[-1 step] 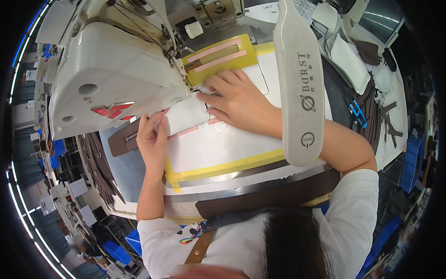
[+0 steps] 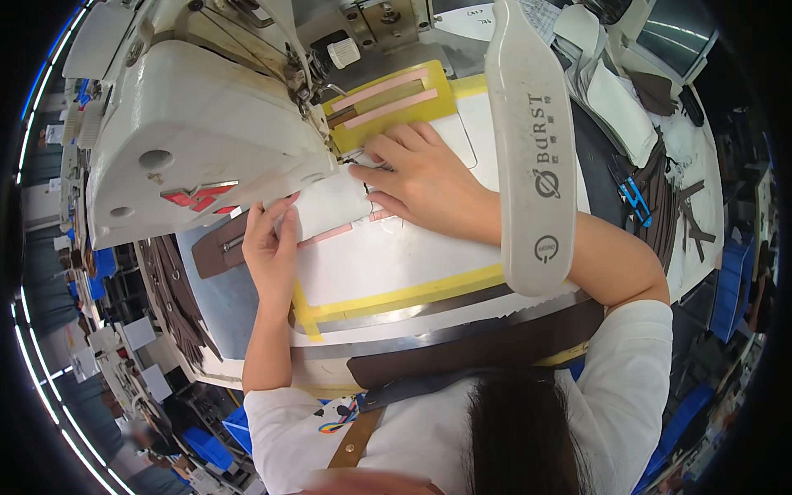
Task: The person sews pieces of brown leather together using an industrial sewing machine.
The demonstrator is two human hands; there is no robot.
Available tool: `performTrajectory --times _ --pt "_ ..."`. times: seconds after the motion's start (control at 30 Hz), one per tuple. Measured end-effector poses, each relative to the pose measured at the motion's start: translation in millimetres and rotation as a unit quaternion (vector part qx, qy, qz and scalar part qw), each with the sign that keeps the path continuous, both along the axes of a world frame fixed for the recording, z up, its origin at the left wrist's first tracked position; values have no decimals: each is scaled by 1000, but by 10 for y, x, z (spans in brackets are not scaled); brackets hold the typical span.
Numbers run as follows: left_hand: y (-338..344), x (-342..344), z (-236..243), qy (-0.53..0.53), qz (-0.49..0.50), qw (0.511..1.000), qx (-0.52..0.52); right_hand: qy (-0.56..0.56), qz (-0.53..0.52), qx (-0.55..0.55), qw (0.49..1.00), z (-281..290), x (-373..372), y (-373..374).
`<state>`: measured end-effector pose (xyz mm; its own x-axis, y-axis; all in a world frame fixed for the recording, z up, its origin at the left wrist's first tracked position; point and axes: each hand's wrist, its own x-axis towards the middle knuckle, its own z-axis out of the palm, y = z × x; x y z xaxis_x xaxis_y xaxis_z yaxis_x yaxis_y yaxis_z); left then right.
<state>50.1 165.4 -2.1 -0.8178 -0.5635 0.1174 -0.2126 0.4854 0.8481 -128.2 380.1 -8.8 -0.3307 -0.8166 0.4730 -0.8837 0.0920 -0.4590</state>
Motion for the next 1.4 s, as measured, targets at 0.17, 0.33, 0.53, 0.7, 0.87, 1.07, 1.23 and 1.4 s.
performTrajectory --times 0.17,0.33,0.53,0.7,0.87,1.07,1.23,1.4 --pt "10 -7 18 8 3 1000 -23 10 -12 -5 1000 -10 14 -35" --pt "2 10 52 -29 -8 1000 -3 34 -17 0 999 2 -2 -32" --pt "7 -12 19 -2 6 1000 -7 11 -12 -2 1000 9 13 -31" --pt "-4 -2 -2 1 4 1000 -12 15 -13 -1 1000 8 20 -24" --pt "-25 6 -26 11 -6 999 -31 39 -20 0 999 11 16 -25" --pt "-36 -36 -27 15 -11 999 -36 16 -13 -2 1000 14 -12 -38" --pt "-28 -28 4 18 -14 999 -39 32 -16 2 999 47 1 -29" --pt "-17 -11 38 -38 -26 999 -13 28 -13 5 1000 41 16 -41"
